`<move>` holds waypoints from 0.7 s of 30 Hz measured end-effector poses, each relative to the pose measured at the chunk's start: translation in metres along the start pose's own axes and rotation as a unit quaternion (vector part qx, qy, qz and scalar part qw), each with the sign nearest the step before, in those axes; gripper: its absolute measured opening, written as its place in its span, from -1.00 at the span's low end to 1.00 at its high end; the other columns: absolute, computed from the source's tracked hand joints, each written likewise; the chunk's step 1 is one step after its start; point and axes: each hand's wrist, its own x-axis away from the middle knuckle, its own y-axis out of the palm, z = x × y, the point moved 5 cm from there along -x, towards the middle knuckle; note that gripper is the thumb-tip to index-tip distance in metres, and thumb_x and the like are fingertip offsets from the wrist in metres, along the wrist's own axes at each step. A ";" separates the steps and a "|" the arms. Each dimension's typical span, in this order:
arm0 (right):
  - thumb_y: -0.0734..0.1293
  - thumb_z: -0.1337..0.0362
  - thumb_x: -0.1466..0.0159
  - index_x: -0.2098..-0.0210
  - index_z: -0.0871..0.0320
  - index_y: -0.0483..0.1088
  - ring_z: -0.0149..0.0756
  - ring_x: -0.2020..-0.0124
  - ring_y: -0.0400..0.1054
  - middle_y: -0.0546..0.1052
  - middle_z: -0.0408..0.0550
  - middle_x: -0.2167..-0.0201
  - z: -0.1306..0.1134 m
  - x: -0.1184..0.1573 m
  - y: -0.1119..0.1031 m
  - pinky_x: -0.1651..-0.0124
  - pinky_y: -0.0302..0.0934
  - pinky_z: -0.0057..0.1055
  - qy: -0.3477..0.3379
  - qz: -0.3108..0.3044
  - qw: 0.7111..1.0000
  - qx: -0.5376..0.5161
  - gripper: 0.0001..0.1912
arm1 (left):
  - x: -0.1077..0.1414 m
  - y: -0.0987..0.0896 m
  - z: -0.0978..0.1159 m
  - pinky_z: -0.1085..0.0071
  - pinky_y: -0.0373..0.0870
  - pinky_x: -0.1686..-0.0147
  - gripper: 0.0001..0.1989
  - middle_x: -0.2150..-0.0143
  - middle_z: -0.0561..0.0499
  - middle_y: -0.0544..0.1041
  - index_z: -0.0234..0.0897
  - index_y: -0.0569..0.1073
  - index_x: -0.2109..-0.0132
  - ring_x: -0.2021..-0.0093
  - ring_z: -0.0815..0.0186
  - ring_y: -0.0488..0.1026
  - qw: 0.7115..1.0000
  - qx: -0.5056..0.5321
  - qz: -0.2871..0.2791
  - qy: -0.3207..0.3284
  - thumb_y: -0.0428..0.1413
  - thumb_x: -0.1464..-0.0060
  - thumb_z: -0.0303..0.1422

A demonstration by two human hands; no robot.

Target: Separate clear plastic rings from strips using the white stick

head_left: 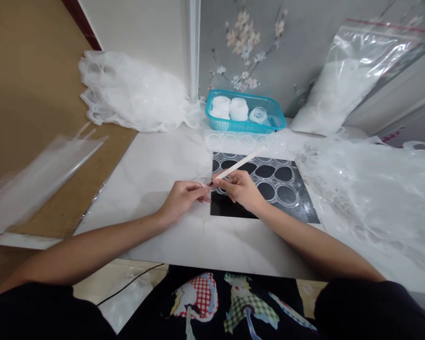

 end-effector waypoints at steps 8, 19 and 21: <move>0.44 0.04 -0.14 0.30 0.21 0.53 -0.61 0.79 0.03 0.49 -0.16 0.58 0.001 0.001 -0.001 0.77 -0.14 -0.56 -0.009 -0.002 1.000 0.008 -0.66 | -0.001 0.001 -0.001 0.48 0.33 0.32 -0.82 0.50 0.01 0.56 -0.31 0.58 0.46 0.43 0.40 0.42 1.000 0.018 -0.004 0.000 0.23 -0.01 -0.29; 0.45 -0.02 -0.12 0.32 0.21 0.51 -0.60 0.79 0.02 0.53 -0.12 0.57 -0.001 0.003 -0.002 0.76 -0.16 -0.55 0.008 0.018 1.000 -0.014 -0.61 | 0.000 0.000 -0.001 0.47 0.35 0.31 -0.84 0.50 0.01 0.57 -0.29 0.59 0.44 0.43 0.40 0.42 1.000 0.022 0.000 -0.002 0.22 -0.02 -0.31; 0.45 -0.01 -0.12 0.32 0.22 0.51 -0.60 0.79 0.02 0.53 -0.12 0.56 -0.001 0.003 -0.002 0.76 -0.16 -0.55 0.007 0.017 1.000 -0.019 -0.61 | 0.000 0.000 -0.001 0.47 0.35 0.32 -0.84 0.51 0.01 0.57 -0.28 0.59 0.45 0.44 0.39 0.42 1.000 0.020 0.002 -0.002 0.22 -0.01 -0.30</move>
